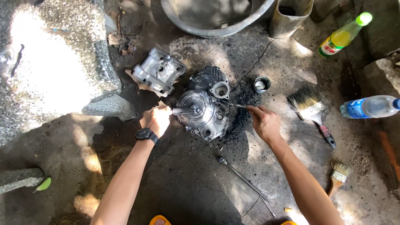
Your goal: The person crouches on the ground cleaning a greasy motorcycle engine casing and a smaller metal cover. They scrape caked grime from the casing with a small metal pick, hold the casing steady with the other hand, and periodically brush loosened dirt off with a paintbrush.
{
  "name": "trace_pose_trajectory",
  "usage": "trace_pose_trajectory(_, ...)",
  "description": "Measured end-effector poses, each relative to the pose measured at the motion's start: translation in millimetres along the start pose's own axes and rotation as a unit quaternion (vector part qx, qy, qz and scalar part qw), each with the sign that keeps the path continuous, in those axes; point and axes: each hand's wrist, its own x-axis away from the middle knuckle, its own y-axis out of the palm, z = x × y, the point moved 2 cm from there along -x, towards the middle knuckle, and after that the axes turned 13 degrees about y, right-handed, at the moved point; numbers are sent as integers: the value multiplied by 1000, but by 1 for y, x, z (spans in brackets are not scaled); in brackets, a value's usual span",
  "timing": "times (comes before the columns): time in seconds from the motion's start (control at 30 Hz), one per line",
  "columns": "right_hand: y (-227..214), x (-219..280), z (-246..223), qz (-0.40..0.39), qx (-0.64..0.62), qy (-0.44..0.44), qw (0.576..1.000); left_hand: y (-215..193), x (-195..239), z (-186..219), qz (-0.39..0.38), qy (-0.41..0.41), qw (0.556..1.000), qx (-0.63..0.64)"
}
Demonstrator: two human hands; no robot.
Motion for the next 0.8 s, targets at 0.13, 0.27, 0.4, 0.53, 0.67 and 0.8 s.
trace_pose_trajectory(0.13,1,4,9,-13,23,10,1000,7,3,-6,-59,-47,997,31)
trace_pose_trajectory(0.27,-1,11,13,25,-30,-25,999,14,5,-12,-41,-60,995,74)
trace_pose_trajectory(0.4,-1,8,4,1,-81,-1,997,27,10,-19,-37,-51,996,55)
trace_pose_trajectory(0.53,-7,17,13,-99,-55,90,990,17,10,-17,-40,-45,997,38)
trace_pose_trajectory(0.67,-31,16,-5,-70,-93,43,992,43,20,-33,27,4,998,53)
trace_pose_trajectory(0.8,-48,-3,-49,-66,19,-54,996,-1,2,0,-22,-23,999,19)
